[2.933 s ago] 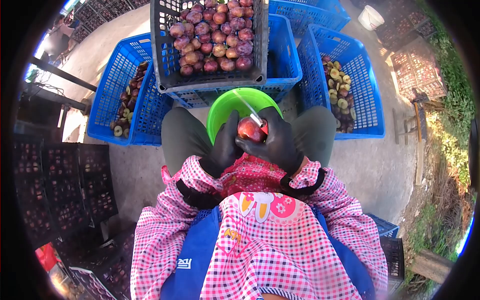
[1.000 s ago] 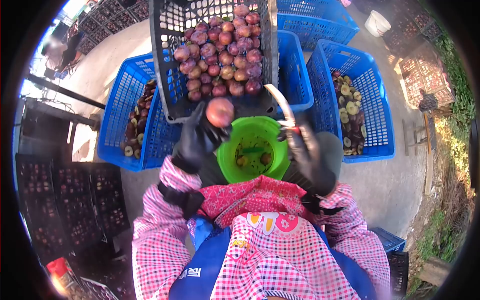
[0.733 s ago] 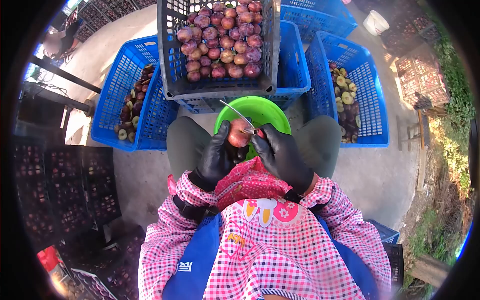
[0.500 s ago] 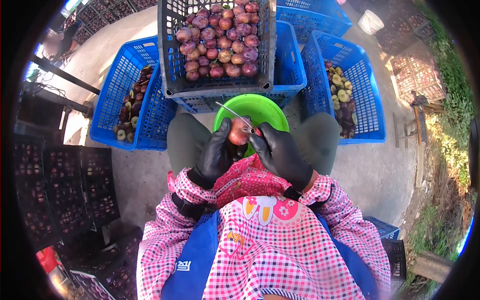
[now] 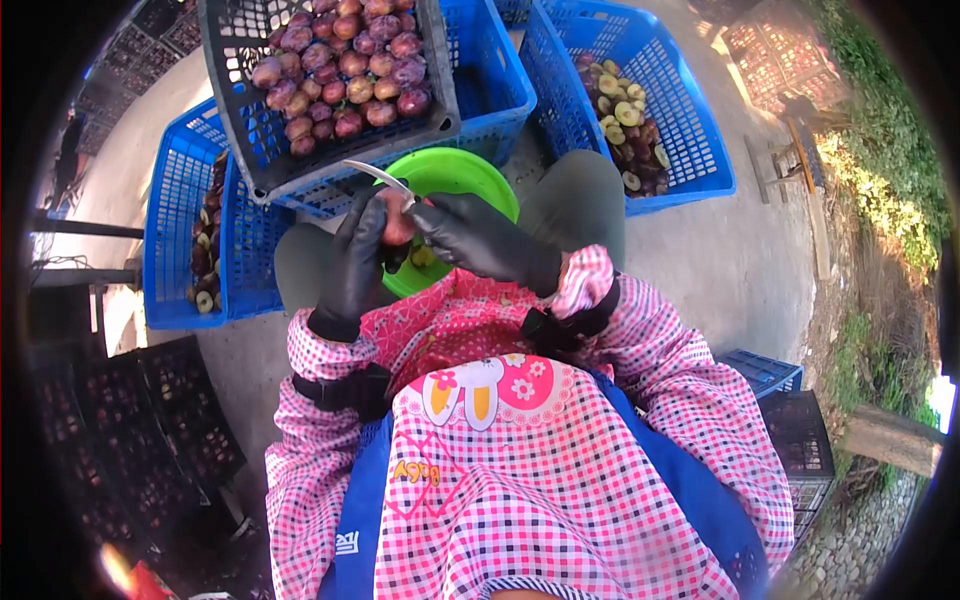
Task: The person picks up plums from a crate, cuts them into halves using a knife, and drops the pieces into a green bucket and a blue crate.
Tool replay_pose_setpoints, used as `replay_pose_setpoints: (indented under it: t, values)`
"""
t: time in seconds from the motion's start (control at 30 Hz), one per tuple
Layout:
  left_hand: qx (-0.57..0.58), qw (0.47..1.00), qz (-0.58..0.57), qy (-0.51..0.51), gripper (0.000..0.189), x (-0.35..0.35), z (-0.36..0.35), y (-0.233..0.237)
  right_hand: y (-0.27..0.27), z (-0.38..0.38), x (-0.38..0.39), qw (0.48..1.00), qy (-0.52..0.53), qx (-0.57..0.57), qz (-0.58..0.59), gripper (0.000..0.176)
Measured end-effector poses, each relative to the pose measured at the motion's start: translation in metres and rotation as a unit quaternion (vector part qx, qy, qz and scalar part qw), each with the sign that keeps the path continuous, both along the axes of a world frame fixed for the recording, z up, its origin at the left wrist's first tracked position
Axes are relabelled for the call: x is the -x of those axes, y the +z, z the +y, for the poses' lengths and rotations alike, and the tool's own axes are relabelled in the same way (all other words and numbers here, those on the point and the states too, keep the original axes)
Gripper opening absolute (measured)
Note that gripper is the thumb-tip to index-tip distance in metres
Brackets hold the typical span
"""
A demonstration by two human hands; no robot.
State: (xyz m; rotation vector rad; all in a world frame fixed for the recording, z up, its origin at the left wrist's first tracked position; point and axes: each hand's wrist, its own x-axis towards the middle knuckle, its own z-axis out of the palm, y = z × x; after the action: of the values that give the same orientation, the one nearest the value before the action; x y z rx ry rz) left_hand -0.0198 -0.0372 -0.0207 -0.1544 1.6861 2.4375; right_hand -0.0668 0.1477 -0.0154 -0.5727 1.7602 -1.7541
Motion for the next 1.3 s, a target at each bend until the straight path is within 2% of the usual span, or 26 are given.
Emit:
replay_pose_setpoints:
  t: [0.03, 0.07, 0.1, 0.13, 0.17, 0.2, 0.23, 0.27, 0.3, 0.33, 0.37, 0.4, 0.43, 0.5, 0.57, 0.63, 0.67, 0.7, 0.77, 0.8, 0.83, 0.87, 0.9, 0.97, 1.03, 1.3]
  values:
    - [0.001, 1.0, 0.005, -0.004, 0.037, 0.008, 0.0, 0.005, 0.002, 0.006, 0.014, 1.0, -0.004, 0.001, 0.005, 0.037]
    - [-0.021, 0.999, 0.02, 0.018, 0.038, 0.012, 0.002, 0.006, 0.008, 0.018, 0.019, 0.946, 0.131, 0.179, -0.236, 0.038]
    - [-0.043, 0.998, 0.034, 0.041, 0.039, 0.016, 0.002, 0.006, 0.012, 0.024, 0.019, 0.786, 0.252, 0.341, -0.45, 0.04]
    - [-0.162, 0.984, 0.057, -0.055, 0.044, 0.028, -0.016, -0.007, 0.024, 0.022, 0.017, 0.807, 0.241, 0.345, -0.414, 0.044]
    - [-0.161, 0.984, 0.063, -0.053, 0.044, 0.029, -0.015, -0.01, 0.029, 0.018, 0.024, 0.808, 0.245, 0.343, -0.411, 0.044]
    - [-0.199, 0.979, 0.032, -0.006, 0.047, 0.03, -0.013, -0.012, 0.03, 0.012, 0.029, 0.892, 0.114, 0.304, -0.313, 0.045]
    - [-0.237, 0.971, 0.0, 0.041, 0.049, 0.03, -0.011, -0.012, 0.031, 0.011, 0.034, 0.945, -0.021, 0.253, -0.206, 0.046]
    - [-0.292, 0.956, 0.003, 0.026, 0.049, 0.033, -0.007, -0.011, 0.025, 0.017, 0.042, 0.979, -0.066, 0.147, -0.122, 0.045]
    - [-0.29, 0.956, 0.005, 0.028, 0.049, 0.032, -0.002, -0.014, 0.02, 0.014, 0.041, 0.979, -0.063, 0.148, -0.121, 0.045]
    - [-0.32, 0.947, 0.03, 0.022, 0.052, 0.03, 0.003, -0.019, 0.015, 0.006, 0.038, 0.991, -0.124, 0.033, 0.041, 0.048]
    - [-0.348, 0.936, 0.054, 0.017, 0.054, 0.025, 0.006, -0.024, 0.009, -0.002, 0.033, 0.96, -0.18, -0.08, 0.201, 0.052]
    - [-0.363, 0.932, 0.009, -0.007, 0.057, 0.016, 0.007, -0.025, 0.005, -0.002, 0.024, 0.965, -0.174, -0.087, 0.175, 0.058]
    - [-0.358, 0.933, 0.015, 0.0, 0.057, 0.011, 0.014, -0.02, 0.007, -0.002, 0.019, 0.967, -0.166, -0.08, 0.177, 0.058]
    - [-0.254, 0.964, -0.066, 0.043, 0.061, 0.002, 0.031, -0.006, 0.01, 0.002, 0.013, 0.976, -0.127, -0.086, 0.154, 0.055]
    - [-0.197, 0.978, -0.062, 0.017, 0.061, -0.002, 0.021, -0.003, 0.011, 0.014, 0.014, 0.974, -0.086, -0.084, 0.192, 0.054]
    - [-0.162, 0.967, -0.143, -0.132, 0.053, -0.004, -0.001, -0.028, 0.012, 0.023, 0.015, 0.959, -0.021, -0.094, 0.268, 0.052]
    - [-0.376, 0.9, -0.044, -0.216, 0.049, 0.003, -0.005, -0.038, 0.007, 0.021, 0.01, 0.975, -0.057, -0.076, 0.202, 0.046]
    - [-0.373, 0.902, -0.04, -0.214, 0.049, 0.0, -0.006, -0.047, 0.006, 0.024, 0.006, 0.975, -0.054, -0.073, 0.205, 0.046]
    - [-0.256, 0.965, -0.059, 0.013, 0.047, -0.006, 0.013, -0.02, 0.02, 0.029, -0.004, 0.987, -0.161, -0.023, -0.013, 0.04]
    - [-0.255, 0.965, -0.056, 0.018, 0.047, -0.005, 0.017, -0.013, 0.03, 0.029, -0.013, 0.982, -0.172, -0.071, 0.028, 0.032]
    - [-0.272, 0.96, -0.042, 0.056, 0.046, -0.004, 0.02, -0.008, 0.031, 0.028, -0.019, 0.983, -0.168, -0.07, 0.028, 0.032]
    - [-0.288, 0.953, -0.028, 0.092, 0.045, -0.004, 0.021, -0.005, 0.032, 0.027, -0.025, 0.982, -0.131, -0.098, 0.098, 0.029]
    - [-0.288, 0.953, -0.028, 0.093, 0.045, -0.004, 0.02, -0.008, 0.033, 0.026, -0.03, 0.973, -0.095, -0.125, 0.168, 0.027]
    - [-0.245, 0.967, -0.009, 0.068, 0.046, -0.003, 0.02, -0.015, 0.035, 0.016, -0.038, 0.965, -0.109, -0.147, 0.19, 0.024]
    - [-0.23, 0.971, -0.011, 0.072, 0.046, -0.006, 0.021, -0.016, 0.021, 0.01, -0.042, 0.938, -0.129, -0.178, 0.268, 0.023]
    - [-0.205, 0.975, 0.0, 0.092, 0.045, -0.008, 0.023, -0.01, 0.011, 0.004, -0.04, 0.944, -0.114, -0.188, 0.247, 0.026]
